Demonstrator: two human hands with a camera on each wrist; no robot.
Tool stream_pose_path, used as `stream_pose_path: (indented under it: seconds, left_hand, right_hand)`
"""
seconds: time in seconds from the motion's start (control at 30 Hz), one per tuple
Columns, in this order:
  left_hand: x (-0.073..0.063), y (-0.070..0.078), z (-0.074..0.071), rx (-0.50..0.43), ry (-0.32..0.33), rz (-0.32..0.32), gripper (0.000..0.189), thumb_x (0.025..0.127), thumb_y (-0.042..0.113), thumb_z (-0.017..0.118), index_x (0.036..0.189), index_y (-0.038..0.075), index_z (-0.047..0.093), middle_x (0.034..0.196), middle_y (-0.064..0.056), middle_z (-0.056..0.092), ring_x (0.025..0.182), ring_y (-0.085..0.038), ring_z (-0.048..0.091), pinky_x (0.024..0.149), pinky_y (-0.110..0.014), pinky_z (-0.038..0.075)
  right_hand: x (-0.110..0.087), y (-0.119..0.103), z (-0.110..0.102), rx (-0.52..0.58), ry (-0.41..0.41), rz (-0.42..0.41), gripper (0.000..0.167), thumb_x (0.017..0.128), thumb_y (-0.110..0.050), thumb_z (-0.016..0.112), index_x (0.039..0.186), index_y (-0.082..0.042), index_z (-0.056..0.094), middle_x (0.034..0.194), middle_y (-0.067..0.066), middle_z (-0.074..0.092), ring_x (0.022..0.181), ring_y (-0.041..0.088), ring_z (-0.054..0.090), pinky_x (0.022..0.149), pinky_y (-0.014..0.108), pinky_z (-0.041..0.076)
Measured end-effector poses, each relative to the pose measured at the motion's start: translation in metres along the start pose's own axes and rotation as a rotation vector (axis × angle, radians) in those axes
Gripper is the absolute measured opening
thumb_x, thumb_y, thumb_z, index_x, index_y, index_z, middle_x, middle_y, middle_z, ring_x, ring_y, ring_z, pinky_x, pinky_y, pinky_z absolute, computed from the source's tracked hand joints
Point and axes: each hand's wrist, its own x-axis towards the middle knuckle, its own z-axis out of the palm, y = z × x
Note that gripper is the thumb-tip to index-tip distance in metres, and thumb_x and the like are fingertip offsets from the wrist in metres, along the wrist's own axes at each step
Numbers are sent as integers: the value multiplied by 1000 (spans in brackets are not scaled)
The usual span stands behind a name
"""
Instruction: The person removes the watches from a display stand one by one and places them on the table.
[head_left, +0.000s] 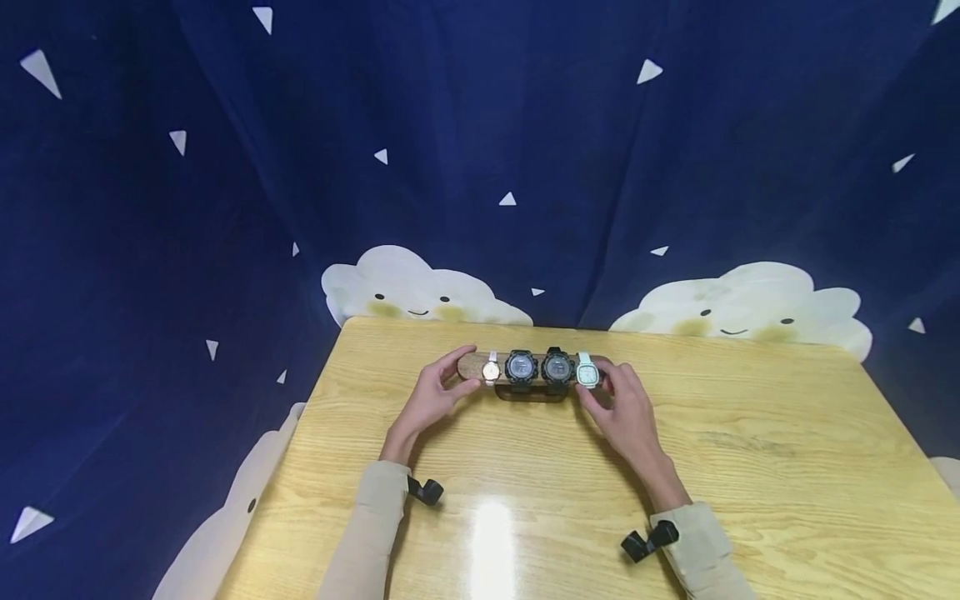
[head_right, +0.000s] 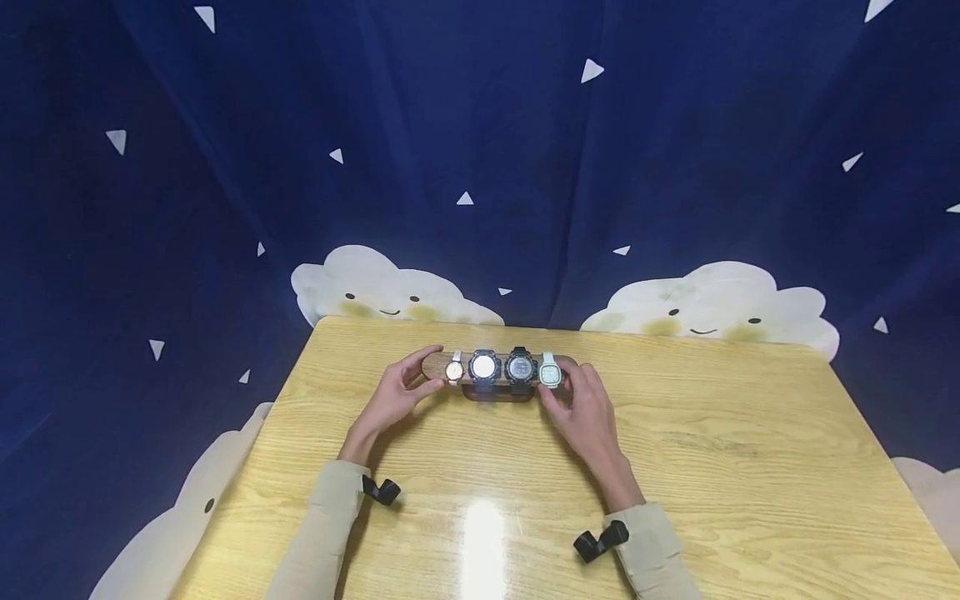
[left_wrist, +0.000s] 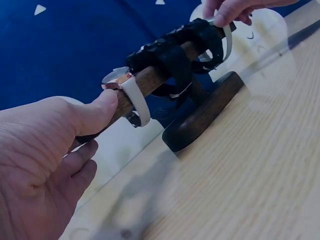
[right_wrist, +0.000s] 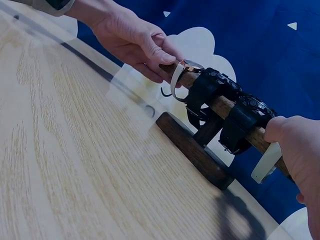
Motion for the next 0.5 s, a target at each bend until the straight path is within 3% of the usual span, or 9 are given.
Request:
stream_pose_path:
  seconds: [0.23, 0.5]
  left_hand:
    - [2, 1, -2, 10, -19, 7, 66, 94, 2, 74, 154, 3, 48, 156, -20, 50, 141, -35, 52, 114, -35, 46]
    - [1, 0, -2, 28, -8, -14, 67, 93, 6, 77, 154, 8, 50, 159, -15, 48, 146, -35, 47, 119, -41, 41]
  right_hand:
    - [-1, 0, -1, 13, 10, -15, 44, 84, -13, 88, 122, -1, 69, 85, 14, 54, 75, 19, 47, 61, 18, 34]
    - [0, 2, 0, 7, 21, -31, 44, 84, -14, 88, 122, -2, 69, 84, 11, 54, 75, 16, 46, 62, 17, 34]
